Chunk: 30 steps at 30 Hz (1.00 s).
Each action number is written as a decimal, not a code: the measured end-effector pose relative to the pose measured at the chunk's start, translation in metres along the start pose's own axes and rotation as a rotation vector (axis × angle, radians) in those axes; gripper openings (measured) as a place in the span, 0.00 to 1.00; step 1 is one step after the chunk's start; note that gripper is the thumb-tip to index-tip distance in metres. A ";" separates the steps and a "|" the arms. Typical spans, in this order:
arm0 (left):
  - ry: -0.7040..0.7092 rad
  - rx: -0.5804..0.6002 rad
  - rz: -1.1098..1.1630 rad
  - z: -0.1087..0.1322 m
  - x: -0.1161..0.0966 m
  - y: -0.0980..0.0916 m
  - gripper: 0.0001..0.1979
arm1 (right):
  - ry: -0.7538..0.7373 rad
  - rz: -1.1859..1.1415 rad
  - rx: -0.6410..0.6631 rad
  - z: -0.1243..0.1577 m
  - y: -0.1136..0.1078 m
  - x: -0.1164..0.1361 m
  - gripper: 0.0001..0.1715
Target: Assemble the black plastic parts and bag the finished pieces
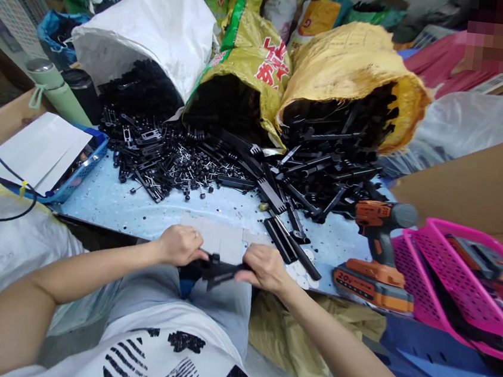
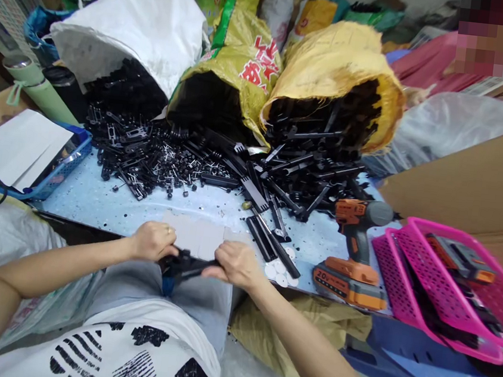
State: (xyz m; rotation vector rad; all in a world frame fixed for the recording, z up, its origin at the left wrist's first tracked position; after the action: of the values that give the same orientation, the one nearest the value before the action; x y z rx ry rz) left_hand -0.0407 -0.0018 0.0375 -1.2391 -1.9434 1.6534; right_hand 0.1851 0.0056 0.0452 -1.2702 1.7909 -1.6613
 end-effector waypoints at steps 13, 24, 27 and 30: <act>0.042 -0.601 0.471 0.018 -0.067 -0.005 0.38 | 0.347 -0.499 -0.435 -0.046 0.085 0.069 0.31; -0.252 0.107 -0.268 -0.061 0.076 0.061 0.31 | 0.401 0.283 0.032 -0.132 0.033 -0.161 0.16; -0.331 0.062 -0.292 -0.087 0.095 0.056 0.31 | 0.347 0.198 0.032 -0.136 0.030 -0.172 0.13; -0.399 -0.090 -0.269 -0.085 0.101 0.036 0.29 | 0.440 -0.010 -0.125 -0.140 0.021 -0.184 0.11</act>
State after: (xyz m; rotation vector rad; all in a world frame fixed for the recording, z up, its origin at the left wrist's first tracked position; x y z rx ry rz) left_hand -0.0248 0.1289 0.0000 -0.6675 -2.3155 1.7855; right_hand 0.1633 0.2324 0.0040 -1.0154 2.1688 -1.9780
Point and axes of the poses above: each hand's wrist, its own z-axis away from the middle knuckle, its own y-axis out of the palm, x = y × z, the point moved 3 cm from there along -z, towards the middle knuckle
